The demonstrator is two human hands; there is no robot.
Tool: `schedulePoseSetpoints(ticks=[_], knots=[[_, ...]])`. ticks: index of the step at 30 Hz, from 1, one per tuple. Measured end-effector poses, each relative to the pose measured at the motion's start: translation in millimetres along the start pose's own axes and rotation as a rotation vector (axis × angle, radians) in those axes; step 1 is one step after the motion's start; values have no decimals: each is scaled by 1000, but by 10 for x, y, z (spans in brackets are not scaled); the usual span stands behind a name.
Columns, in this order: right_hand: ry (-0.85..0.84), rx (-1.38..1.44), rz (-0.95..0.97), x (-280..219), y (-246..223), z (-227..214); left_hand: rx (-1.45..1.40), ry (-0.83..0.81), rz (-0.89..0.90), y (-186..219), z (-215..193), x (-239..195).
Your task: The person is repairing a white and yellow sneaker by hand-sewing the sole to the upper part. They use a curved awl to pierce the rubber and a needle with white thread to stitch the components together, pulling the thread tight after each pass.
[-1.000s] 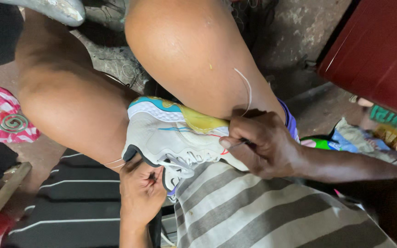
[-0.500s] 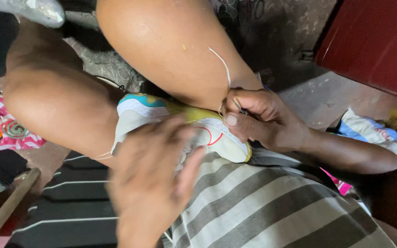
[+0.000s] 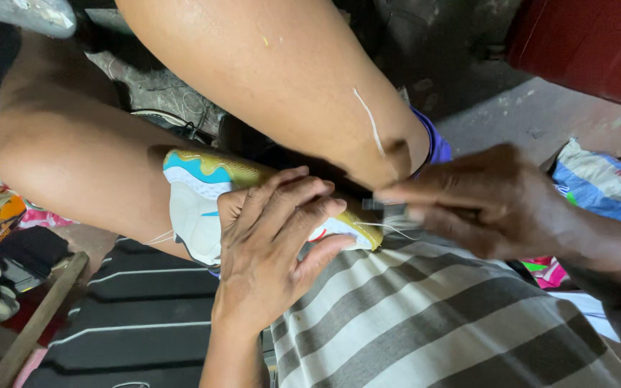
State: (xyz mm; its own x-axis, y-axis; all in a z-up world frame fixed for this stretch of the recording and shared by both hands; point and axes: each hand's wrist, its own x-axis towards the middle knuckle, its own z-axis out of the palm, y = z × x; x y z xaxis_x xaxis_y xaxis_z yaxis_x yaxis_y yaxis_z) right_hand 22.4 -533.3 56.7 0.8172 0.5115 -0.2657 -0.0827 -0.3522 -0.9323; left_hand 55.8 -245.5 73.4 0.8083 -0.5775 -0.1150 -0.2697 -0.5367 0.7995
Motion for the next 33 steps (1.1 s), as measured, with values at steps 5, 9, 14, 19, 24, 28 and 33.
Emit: schedulePoseSetpoints(ticks=[5,9,14,19,24,28,33], knots=[[-97,78,-12,19,-63,174,-26,48,-7,-13,43,-97],[-121,-18,61,95,-98,221,-14,59,-2,-15,50,-128],[-134,-42,46,111,-129,199,-20,65,-1,-34,62,-136],[-191,-118,164,108,-114,220,-53,52,-3,-45,56,-136],[-233,-187,181,58,-119,162,-38,30,4,-33,20,-91],[-372,-412,249,97,-190,76,-15,-25,0,-40,-12,-34],[-332,-461,35,368,-335,-34,-29,-31,2,-55,-13,31]])
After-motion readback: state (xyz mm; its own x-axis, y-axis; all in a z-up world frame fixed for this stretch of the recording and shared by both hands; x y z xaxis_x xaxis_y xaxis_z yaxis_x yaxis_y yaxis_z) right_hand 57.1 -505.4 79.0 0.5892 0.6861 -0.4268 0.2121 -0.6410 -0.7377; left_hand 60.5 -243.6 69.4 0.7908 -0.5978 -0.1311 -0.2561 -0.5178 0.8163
